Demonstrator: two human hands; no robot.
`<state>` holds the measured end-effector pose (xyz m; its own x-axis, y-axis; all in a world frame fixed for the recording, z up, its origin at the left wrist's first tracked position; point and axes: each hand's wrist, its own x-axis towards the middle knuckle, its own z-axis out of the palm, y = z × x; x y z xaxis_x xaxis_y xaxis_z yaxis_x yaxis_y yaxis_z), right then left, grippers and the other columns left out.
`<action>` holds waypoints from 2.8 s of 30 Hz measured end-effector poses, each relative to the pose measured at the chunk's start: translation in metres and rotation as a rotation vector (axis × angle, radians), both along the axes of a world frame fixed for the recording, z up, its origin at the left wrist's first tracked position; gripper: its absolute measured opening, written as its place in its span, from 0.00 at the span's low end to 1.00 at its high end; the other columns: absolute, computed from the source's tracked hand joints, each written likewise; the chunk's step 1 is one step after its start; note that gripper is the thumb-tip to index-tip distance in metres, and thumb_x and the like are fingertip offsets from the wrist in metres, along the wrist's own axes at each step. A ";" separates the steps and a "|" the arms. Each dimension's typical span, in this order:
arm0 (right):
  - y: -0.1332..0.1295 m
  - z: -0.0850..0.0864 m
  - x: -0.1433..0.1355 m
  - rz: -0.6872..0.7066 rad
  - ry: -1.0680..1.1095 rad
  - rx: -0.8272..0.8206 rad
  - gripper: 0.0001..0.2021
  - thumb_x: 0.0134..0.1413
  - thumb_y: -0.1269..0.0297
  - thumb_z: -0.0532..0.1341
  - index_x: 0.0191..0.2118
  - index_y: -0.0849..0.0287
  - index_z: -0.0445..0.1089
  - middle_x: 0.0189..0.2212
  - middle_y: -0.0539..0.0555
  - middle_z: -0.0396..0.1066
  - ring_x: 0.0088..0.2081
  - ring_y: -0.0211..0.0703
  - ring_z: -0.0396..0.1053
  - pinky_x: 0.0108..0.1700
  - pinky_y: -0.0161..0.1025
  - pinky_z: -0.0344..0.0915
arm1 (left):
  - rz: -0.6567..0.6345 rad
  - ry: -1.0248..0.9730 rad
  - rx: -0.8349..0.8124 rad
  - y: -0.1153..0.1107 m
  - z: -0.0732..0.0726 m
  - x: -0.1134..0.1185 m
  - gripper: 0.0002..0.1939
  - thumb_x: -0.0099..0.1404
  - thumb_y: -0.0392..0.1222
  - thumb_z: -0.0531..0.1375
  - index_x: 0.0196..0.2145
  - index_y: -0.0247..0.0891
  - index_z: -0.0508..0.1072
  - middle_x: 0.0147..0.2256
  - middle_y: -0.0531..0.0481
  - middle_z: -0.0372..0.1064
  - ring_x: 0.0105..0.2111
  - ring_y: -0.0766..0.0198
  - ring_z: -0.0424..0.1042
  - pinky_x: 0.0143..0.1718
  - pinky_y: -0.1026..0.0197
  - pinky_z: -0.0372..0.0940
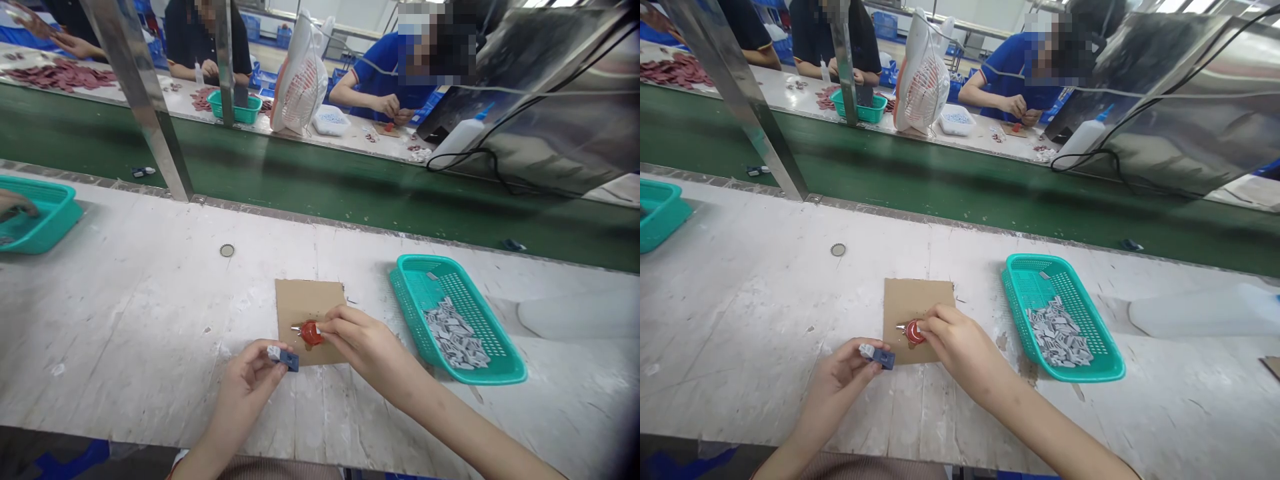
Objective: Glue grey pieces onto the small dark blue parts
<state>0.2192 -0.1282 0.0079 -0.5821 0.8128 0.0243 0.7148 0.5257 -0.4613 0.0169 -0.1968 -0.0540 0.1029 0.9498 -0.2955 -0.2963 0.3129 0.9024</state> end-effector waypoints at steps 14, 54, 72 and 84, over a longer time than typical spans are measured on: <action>-0.001 0.033 -0.004 -0.417 0.611 -0.698 0.11 0.48 0.54 0.69 0.32 0.57 0.78 0.37 0.56 0.78 0.40 0.48 0.76 0.44 0.44 0.73 | 0.012 -0.074 0.006 0.007 0.025 0.011 0.08 0.59 0.41 0.66 0.37 0.38 0.76 0.40 0.45 0.78 0.42 0.57 0.76 0.44 0.59 0.71; -0.024 0.058 -0.019 -0.267 0.490 -0.451 0.05 0.56 0.67 0.64 0.35 0.54 0.79 0.37 0.53 0.76 0.41 0.43 0.73 0.48 0.40 0.67 | 0.034 -0.212 0.080 0.007 0.038 0.026 0.06 0.61 0.40 0.66 0.38 0.41 0.76 0.45 0.49 0.76 0.41 0.63 0.77 0.44 0.64 0.71; -0.031 0.036 -0.021 -0.244 1.007 -1.012 0.16 0.63 0.47 0.55 0.42 0.56 0.62 0.36 0.52 0.67 0.32 0.38 0.69 0.34 0.37 0.68 | -0.034 -0.222 0.176 0.009 0.050 0.023 0.06 0.59 0.41 0.67 0.35 0.38 0.78 0.29 0.50 0.75 0.30 0.64 0.74 0.33 0.65 0.71; -0.049 0.027 -0.049 -0.467 1.235 -0.968 0.14 0.59 0.50 0.62 0.40 0.55 0.63 0.27 0.44 0.55 0.21 0.27 0.48 0.21 0.27 0.42 | 0.064 -0.037 0.154 0.007 0.051 0.034 0.09 0.58 0.42 0.67 0.36 0.37 0.79 0.36 0.46 0.75 0.40 0.57 0.74 0.44 0.58 0.70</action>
